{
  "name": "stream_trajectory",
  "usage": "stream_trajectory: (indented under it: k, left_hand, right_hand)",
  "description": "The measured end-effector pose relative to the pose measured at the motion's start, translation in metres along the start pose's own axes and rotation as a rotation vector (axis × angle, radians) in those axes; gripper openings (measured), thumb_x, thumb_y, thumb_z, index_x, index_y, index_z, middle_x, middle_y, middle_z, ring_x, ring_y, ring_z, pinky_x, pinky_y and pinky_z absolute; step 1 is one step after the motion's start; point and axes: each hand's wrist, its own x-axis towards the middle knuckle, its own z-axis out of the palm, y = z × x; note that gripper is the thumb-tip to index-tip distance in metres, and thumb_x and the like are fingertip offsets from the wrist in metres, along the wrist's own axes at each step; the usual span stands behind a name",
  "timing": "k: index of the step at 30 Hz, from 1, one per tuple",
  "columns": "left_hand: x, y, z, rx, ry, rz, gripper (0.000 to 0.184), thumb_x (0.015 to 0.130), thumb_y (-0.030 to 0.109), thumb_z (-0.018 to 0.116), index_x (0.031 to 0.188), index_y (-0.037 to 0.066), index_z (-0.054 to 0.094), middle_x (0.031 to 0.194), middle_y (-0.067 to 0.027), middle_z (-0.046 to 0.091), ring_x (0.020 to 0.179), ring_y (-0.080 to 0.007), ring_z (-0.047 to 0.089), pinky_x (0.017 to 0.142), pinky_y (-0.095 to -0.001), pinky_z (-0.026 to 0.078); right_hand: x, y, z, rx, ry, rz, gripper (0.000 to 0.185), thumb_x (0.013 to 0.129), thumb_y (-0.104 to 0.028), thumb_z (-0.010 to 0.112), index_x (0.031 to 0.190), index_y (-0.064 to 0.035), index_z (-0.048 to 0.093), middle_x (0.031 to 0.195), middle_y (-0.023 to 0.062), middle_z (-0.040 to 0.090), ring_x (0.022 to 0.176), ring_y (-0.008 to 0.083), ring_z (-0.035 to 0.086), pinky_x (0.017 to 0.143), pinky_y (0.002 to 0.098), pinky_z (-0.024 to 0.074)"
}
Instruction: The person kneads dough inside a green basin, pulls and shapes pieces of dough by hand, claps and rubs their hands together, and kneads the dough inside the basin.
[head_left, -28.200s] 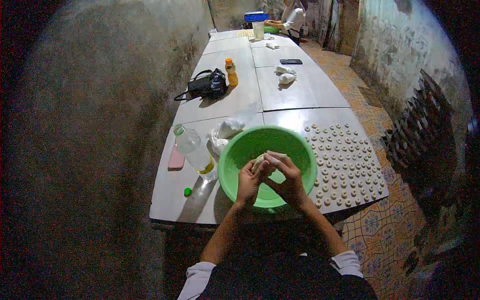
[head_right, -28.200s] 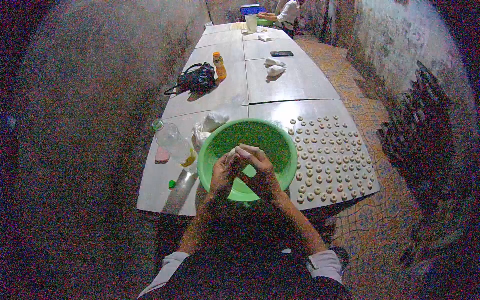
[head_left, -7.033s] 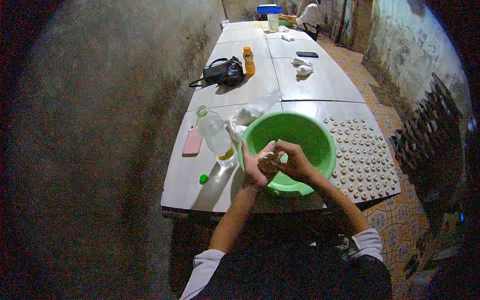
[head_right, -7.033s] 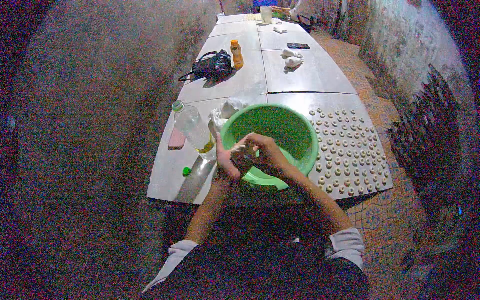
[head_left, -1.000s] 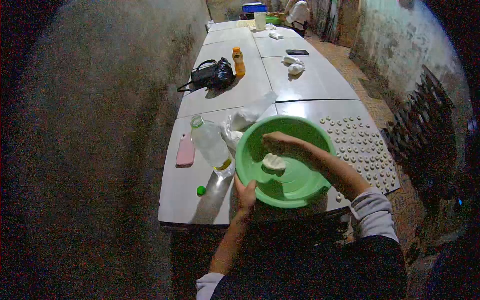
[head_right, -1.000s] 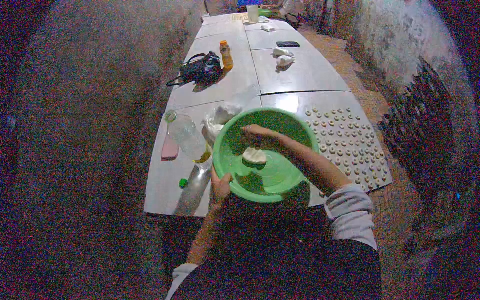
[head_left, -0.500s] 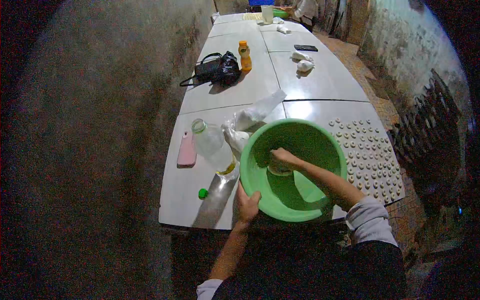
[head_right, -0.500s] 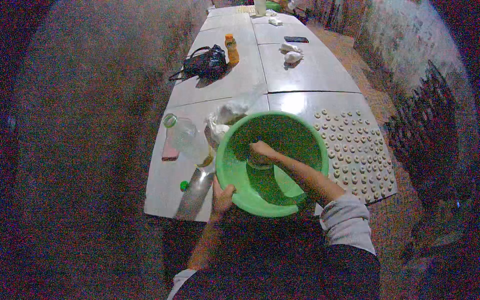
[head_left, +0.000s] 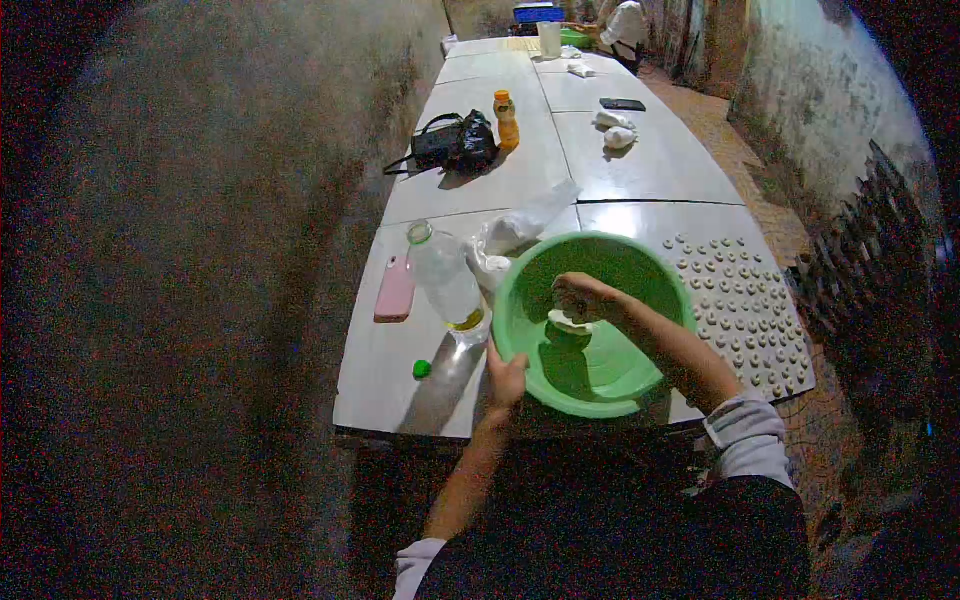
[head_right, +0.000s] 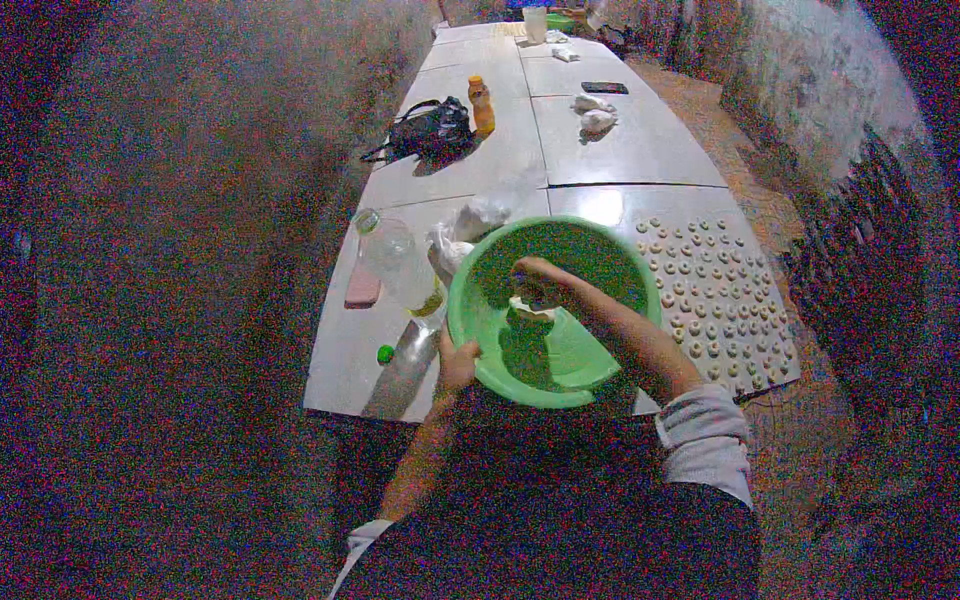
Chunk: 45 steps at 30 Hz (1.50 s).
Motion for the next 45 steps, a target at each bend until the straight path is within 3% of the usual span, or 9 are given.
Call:
stream_trajectory:
  k: [9, 11, 15, 17, 19, 20, 24, 31, 45]
  left_hand:
    - [-0.009, 0.024, 0.015, -0.022, 0.086, 0.0, 0.067, 0.063, -0.005, 0.042, 0.127, -0.002, 0.023, 0.116, -0.0119, 0.041, 0.103, -0.019, 0.043, 0.086, -0.0275, 0.036]
    - [-0.008, 0.021, 0.014, -0.012, 0.074, -0.036, 0.067, 0.063, -0.004, 0.043, 0.127, -0.002, 0.022, 0.113, -0.0115, 0.042, 0.1, -0.0189, 0.043, 0.084, -0.027, 0.037]
    - [-0.011, 0.027, 0.013, 0.059, 0.09, -0.147, 0.057, 0.063, 0.003, 0.048, 0.118, 0.003, 0.033, 0.091, -0.0069, 0.05, 0.074, -0.0177, 0.05, 0.067, -0.0269, 0.043]
    - [-0.012, 0.03, 0.018, -0.056, 0.1, -0.117, 0.059, 0.062, 0.004, 0.048, 0.119, 0.003, 0.032, 0.094, -0.0078, 0.05, 0.078, -0.0174, 0.05, 0.069, -0.0264, 0.042]
    - [-0.013, 0.039, 0.024, -0.064, 0.182, -0.226, 0.061, 0.064, -0.003, 0.044, 0.123, -0.001, 0.028, 0.109, -0.0112, 0.044, 0.097, -0.0192, 0.045, 0.084, -0.0288, 0.037]
    - [-0.013, 0.035, 0.026, -0.094, 0.202, -0.141, 0.062, 0.062, -0.003, 0.043, 0.122, 0.0, 0.029, 0.108, -0.0107, 0.045, 0.096, -0.0195, 0.045, 0.084, -0.029, 0.037]
    - [-0.006, 0.024, 0.023, -0.168, 0.194, -0.151, 0.065, 0.061, 0.0, 0.043, 0.124, 0.001, 0.029, 0.108, -0.0105, 0.045, 0.095, -0.0202, 0.046, 0.085, -0.0294, 0.036]
    - [-0.006, 0.024, 0.023, -0.126, 0.228, -0.14, 0.065, 0.062, -0.002, 0.042, 0.125, 0.001, 0.028, 0.112, -0.0122, 0.045, 0.098, -0.0209, 0.045, 0.085, -0.0302, 0.037]
    - [-0.006, 0.028, 0.023, -0.119, 0.182, -0.111, 0.067, 0.061, -0.002, 0.045, 0.125, 0.002, 0.027, 0.108, -0.0115, 0.046, 0.093, -0.0209, 0.048, 0.08, -0.0296, 0.04]
  right_hand:
    - [0.04, 0.073, 0.016, -0.872, 0.307, 0.054, 0.025, 0.073, -0.027, 0.046, 0.082, -0.0054, 0.055, 0.061, 0.0188, 0.054, 0.054, 0.0299, 0.055, 0.048, 0.0422, 0.0428]
    - [0.055, 0.091, 0.0, -1.307, 0.099, -0.468, 0.022, 0.07, -0.024, 0.049, 0.076, -0.0044, 0.055, 0.06, 0.0171, 0.055, 0.056, 0.0319, 0.056, 0.047, 0.0439, 0.0424]
    - [0.049, 0.069, 0.005, -1.363, -0.006, -0.593, 0.02, 0.067, -0.021, 0.053, 0.076, -0.0032, 0.054, 0.058, 0.0188, 0.054, 0.055, 0.0326, 0.057, 0.048, 0.0433, 0.0432]
    - [0.05, 0.05, 0.014, -1.42, -0.046, -0.171, 0.021, 0.069, -0.023, 0.053, 0.079, -0.0039, 0.055, 0.062, 0.014, 0.056, 0.055, 0.027, 0.057, 0.047, 0.04, 0.0442]
    - [0.037, 0.04, 0.021, -0.328, 0.116, 0.102, 0.024, 0.074, -0.027, 0.049, 0.083, -0.0056, 0.057, 0.065, 0.0067, 0.055, 0.055, 0.0204, 0.055, 0.048, 0.0375, 0.0448]
    - [0.034, 0.037, 0.028, -0.089, 0.157, 0.229, 0.025, 0.083, -0.024, 0.04, 0.06, -0.0153, 0.043, 0.045, -0.0019, 0.036, 0.031, 0.0105, 0.029, 0.029, 0.0264, 0.0197]
    - [0.016, 0.021, 0.027, 0.24, -0.007, 0.115, 0.031, 0.083, -0.029, 0.045, 0.057, -0.0128, 0.042, 0.046, -0.002, 0.039, 0.034, 0.0097, 0.032, 0.032, 0.0242, 0.0232]
    - [0.014, 0.037, -0.015, -1.444, 0.631, -0.455, 0.043, 0.07, -0.043, 0.062, 0.089, -0.0043, 0.056, 0.096, 0.0148, 0.051, 0.091, 0.0299, 0.05, 0.072, 0.0409, 0.0432]
    - [-0.052, -0.031, 0.029, -1.276, 0.476, -0.42, 0.023, 0.068, -0.014, 0.059, 0.09, -0.007, 0.053, 0.092, 0.0156, 0.053, 0.088, 0.0325, 0.053, 0.071, 0.0421, 0.0427]
